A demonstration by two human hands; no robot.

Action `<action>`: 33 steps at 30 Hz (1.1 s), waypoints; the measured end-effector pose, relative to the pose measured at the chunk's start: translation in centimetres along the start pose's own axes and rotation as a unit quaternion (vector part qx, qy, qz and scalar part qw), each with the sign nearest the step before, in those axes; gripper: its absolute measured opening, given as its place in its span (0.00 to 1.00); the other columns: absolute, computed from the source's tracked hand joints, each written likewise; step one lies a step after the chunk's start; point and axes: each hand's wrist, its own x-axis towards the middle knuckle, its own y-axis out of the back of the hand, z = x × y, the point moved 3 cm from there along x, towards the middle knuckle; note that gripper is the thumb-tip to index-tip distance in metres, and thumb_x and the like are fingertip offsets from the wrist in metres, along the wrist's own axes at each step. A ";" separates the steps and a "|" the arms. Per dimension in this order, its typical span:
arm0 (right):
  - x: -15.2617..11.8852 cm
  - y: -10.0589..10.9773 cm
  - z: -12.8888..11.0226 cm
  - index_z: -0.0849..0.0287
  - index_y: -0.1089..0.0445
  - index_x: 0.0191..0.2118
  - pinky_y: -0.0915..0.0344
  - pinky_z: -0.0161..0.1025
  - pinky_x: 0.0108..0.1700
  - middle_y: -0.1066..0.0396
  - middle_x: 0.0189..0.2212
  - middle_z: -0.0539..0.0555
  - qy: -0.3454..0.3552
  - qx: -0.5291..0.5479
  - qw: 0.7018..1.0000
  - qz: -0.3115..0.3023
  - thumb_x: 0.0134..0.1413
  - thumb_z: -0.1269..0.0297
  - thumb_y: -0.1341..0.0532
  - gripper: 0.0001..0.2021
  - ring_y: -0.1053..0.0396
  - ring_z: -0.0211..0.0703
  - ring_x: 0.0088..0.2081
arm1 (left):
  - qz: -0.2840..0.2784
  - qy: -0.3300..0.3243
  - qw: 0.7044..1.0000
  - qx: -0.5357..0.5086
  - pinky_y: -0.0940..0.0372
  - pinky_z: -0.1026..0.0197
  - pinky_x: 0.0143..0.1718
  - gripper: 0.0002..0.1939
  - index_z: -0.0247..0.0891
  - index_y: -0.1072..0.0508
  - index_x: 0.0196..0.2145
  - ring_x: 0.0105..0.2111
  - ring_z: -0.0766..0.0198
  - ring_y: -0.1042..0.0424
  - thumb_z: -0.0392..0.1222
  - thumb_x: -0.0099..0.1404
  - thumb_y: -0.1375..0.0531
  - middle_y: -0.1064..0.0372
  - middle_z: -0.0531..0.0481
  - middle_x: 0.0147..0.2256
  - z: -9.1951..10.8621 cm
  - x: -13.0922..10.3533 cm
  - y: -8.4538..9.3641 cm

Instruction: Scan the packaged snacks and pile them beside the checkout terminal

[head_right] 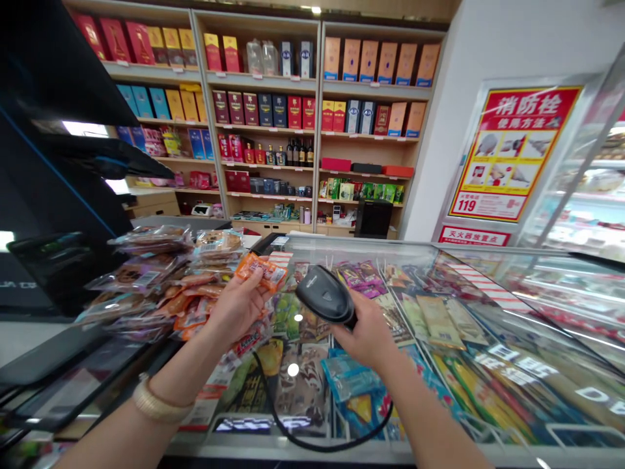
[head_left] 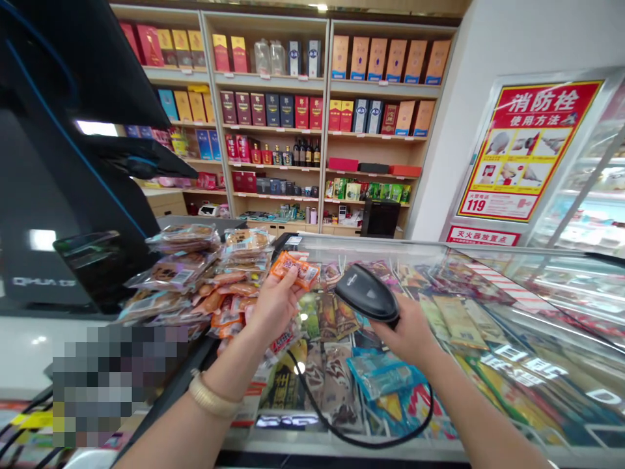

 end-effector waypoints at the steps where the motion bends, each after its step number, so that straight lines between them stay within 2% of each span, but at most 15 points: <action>1: -0.1 -0.2 -0.2 0.57 0.30 0.39 0.33 0.38 0.36 0.25 0.33 0.56 0.008 -0.003 1.000 -0.013 0.51 0.64 0.42 0.09 0.28 0.46 0.33 | -0.003 0.001 1.000 -0.002 0.28 0.55 0.45 0.12 0.39 0.29 0.41 0.39 0.62 0.24 0.43 0.60 0.36 0.24 0.48 0.38 -0.1 -0.1 0.0; 6: -0.4 -1.1 -0.5 0.58 0.31 0.36 0.34 0.38 0.35 0.26 0.31 0.57 0.020 -0.023 0.998 -0.063 0.51 0.64 0.42 0.07 0.29 0.45 0.31 | -0.015 0.012 1.000 -0.007 0.28 0.56 0.43 0.14 0.38 0.29 0.44 0.38 0.62 0.24 0.42 0.61 0.37 0.24 0.48 0.39 -0.3 -0.3 -0.3; 12: -0.4 -1.5 -0.5 0.57 0.31 0.39 0.33 0.40 0.39 0.26 0.33 0.56 0.010 -0.020 0.995 -0.097 0.50 0.65 0.42 0.09 0.29 0.46 0.34 | -0.034 0.008 0.999 -0.009 0.28 0.56 0.43 0.15 0.38 0.30 0.45 0.36 0.63 0.24 0.43 0.61 0.36 0.24 0.47 0.39 -0.8 -0.3 -0.5; 18: -0.4 -1.5 -0.5 0.58 0.31 0.39 0.33 0.40 0.38 0.26 0.33 0.57 0.014 -0.019 0.995 -0.099 0.53 0.63 0.42 0.09 0.29 0.46 0.34 | -0.017 0.020 1.000 -0.002 0.29 0.59 0.42 0.13 0.38 0.29 0.42 0.36 0.65 0.24 0.43 0.60 0.36 0.24 0.48 0.38 -1.0 -0.3 -0.3; 23: -0.5 -1.4 -0.3 0.58 0.31 0.38 0.34 0.39 0.37 0.26 0.32 0.57 0.016 -0.022 0.996 -0.084 0.52 0.63 0.42 0.08 0.29 0.46 0.33 | -0.034 0.013 0.999 -0.005 0.30 0.56 0.45 0.15 0.37 0.29 0.42 0.39 0.61 0.25 0.45 0.59 0.35 0.25 0.47 0.39 -1.1 -0.3 -0.5; 25: -0.5 -1.3 -0.1 0.58 0.31 0.37 0.34 0.39 0.36 0.26 0.32 0.56 0.017 -0.033 0.997 -0.072 0.52 0.63 0.42 0.08 0.29 0.46 0.32 | -0.031 -0.006 0.999 0.021 0.31 0.54 0.46 0.16 0.37 0.28 0.43 0.40 0.60 0.25 0.46 0.59 0.35 0.25 0.47 0.39 -1.2 -0.4 -0.4; 27: -0.4 -1.2 0.0 0.57 0.31 0.38 0.34 0.39 0.36 0.26 0.32 0.56 0.021 -0.040 0.997 -0.061 0.51 0.63 0.42 0.09 0.29 0.46 0.33 | -0.025 -0.057 0.994 0.092 0.33 0.54 0.49 0.16 0.38 0.28 0.44 0.41 0.60 0.26 0.47 0.60 0.37 0.26 0.47 0.40 -1.0 -0.5 -0.4; 29: -0.4 -1.0 0.1 0.57 0.31 0.39 0.33 0.38 0.36 0.25 0.33 0.56 0.028 -0.041 0.998 -0.050 0.50 0.64 0.42 0.09 0.28 0.46 0.34 | -0.015 -0.139 0.968 0.207 0.37 0.54 0.52 0.16 0.39 0.28 0.47 0.45 0.58 0.28 0.45 0.62 0.39 0.26 0.46 0.43 -0.4 -0.8 -0.4; 30: -0.4 -0.9 0.2 0.57 0.31 0.39 0.33 0.38 0.36 0.25 0.33 0.56 0.029 -0.042 0.998 -0.043 0.50 0.65 0.43 0.10 0.28 0.46 0.34 | -0.016 -0.185 0.944 0.272 0.39 0.54 0.54 0.16 0.39 0.28 0.48 0.47 0.58 0.29 0.43 0.63 0.41 0.27 0.45 0.45 0.0 -1.1 -0.4; 33: -0.4 -0.6 0.5 0.57 0.31 0.38 0.33 0.38 0.35 0.25 0.32 0.56 0.022 -0.046 0.998 -0.022 0.50 0.65 0.43 0.09 0.28 0.46 0.33 | -0.010 -0.297 0.832 0.468 0.42 0.52 0.55 0.17 0.40 0.27 0.49 0.51 0.55 0.33 0.36 0.64 0.46 0.29 0.44 0.49 1.5 -1.9 -0.8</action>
